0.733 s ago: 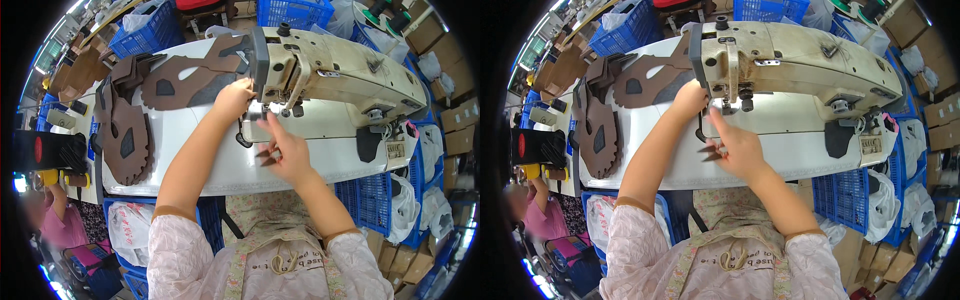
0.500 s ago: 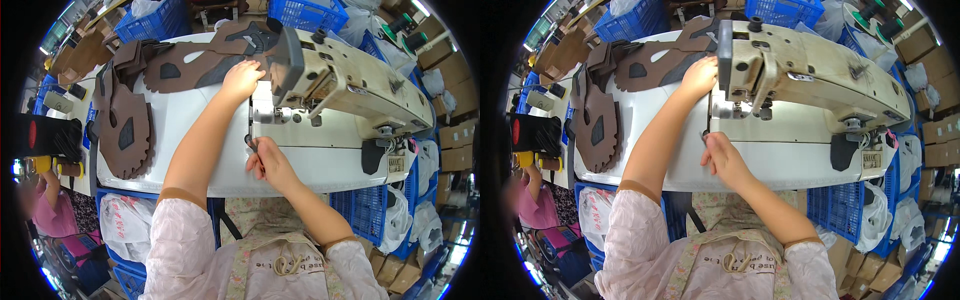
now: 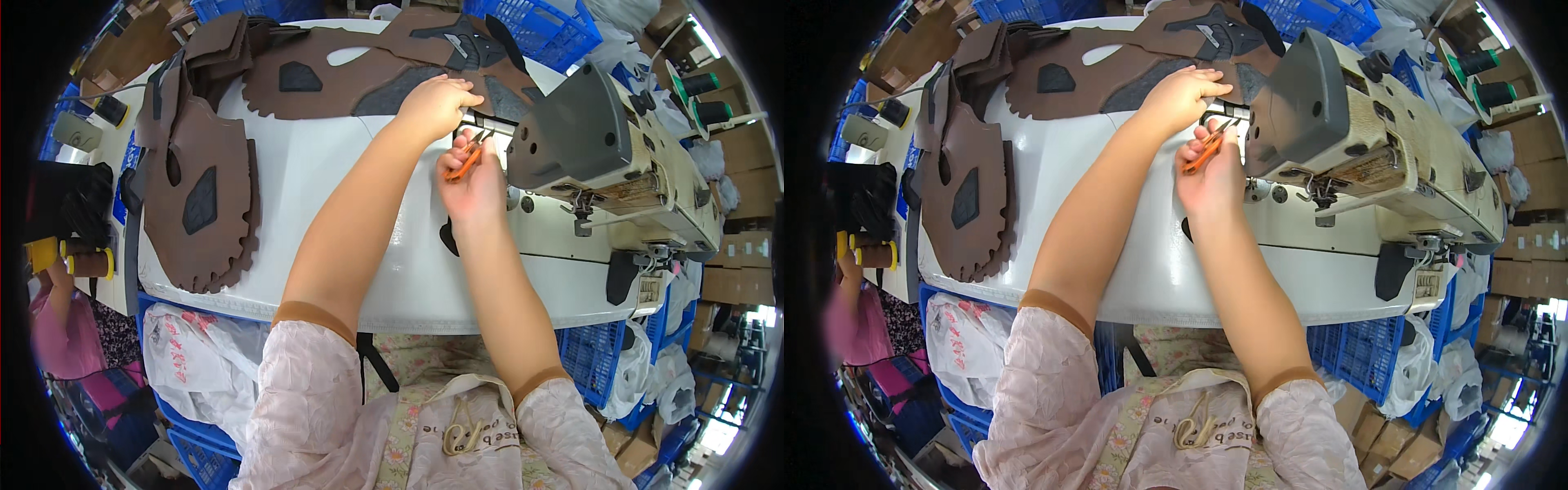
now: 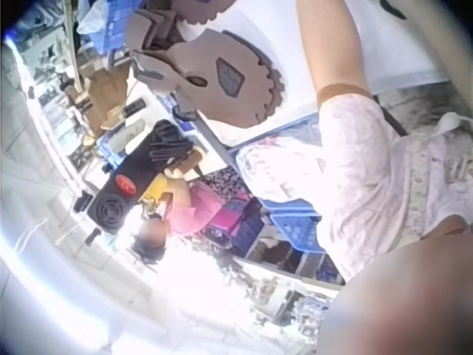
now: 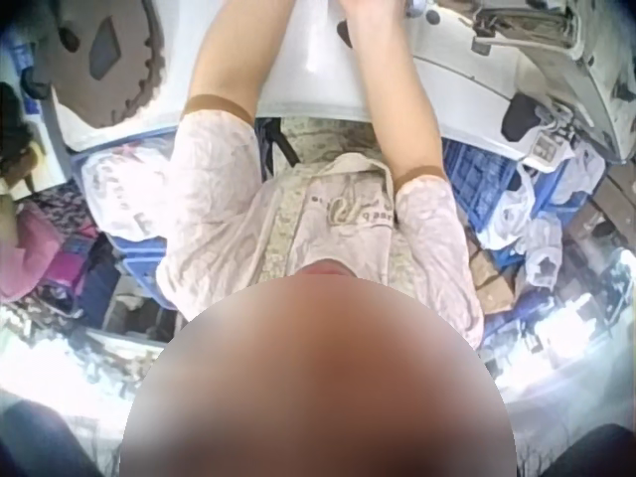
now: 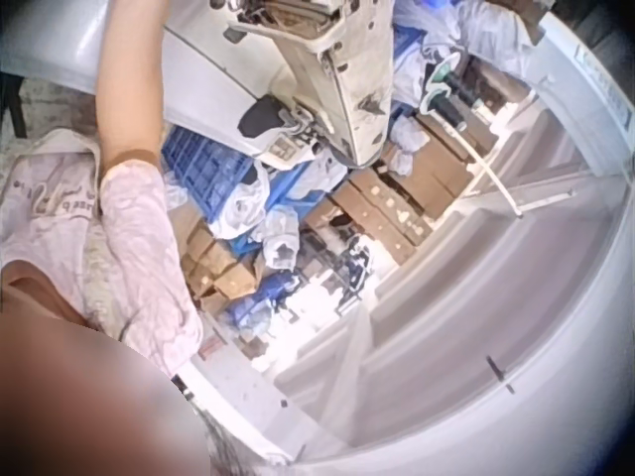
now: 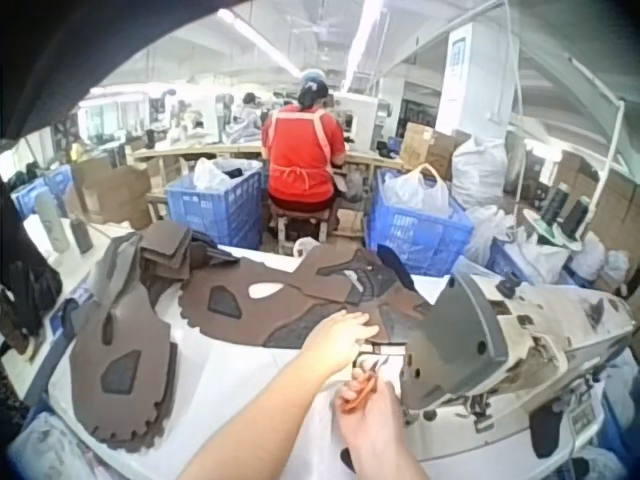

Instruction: The recorder uses a heavy-duty industrial sewing machine to stitch together layers of a dark brown and black leather shoe upper in a factory setting.

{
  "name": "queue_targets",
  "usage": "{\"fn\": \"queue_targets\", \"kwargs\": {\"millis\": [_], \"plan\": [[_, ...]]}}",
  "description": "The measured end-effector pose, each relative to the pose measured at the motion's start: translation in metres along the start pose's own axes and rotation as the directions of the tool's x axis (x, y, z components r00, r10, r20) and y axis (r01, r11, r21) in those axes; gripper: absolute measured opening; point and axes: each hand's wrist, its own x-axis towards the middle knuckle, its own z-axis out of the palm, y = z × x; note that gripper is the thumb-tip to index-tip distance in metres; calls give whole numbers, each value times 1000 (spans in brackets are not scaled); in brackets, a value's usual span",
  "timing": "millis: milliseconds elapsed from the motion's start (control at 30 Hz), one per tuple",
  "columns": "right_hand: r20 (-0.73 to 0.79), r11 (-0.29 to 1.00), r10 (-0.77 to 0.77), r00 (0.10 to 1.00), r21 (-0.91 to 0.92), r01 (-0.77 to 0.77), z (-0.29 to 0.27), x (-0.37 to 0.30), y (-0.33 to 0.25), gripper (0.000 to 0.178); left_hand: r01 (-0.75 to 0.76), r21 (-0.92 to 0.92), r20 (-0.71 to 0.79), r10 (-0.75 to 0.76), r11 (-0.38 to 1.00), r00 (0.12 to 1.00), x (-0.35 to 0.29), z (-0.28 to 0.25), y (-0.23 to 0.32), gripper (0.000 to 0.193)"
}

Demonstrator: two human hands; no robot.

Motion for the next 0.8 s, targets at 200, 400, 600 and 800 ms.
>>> {"fn": "queue_targets", "kwargs": {"millis": [200,400,600,800], "plan": [[-11,998,-28,1000,48,29,3,24,-5,34,2,-4,-18,-2,1000,1000,-2,-2,3,48],[-63,994,-8,998,106,15,9,27,-7,39,0,70,-82,5,998,997,-5,-4,10,40],[-81,993,9,997,118,0,9,25,-10,39,16,-3,-37,-16,1000,999,-5,-5,10,50],[-81,995,15,997,104,-6,12,25,-10,38,-15,-26,-72,13,1000,997,-6,-3,7,49]]}}
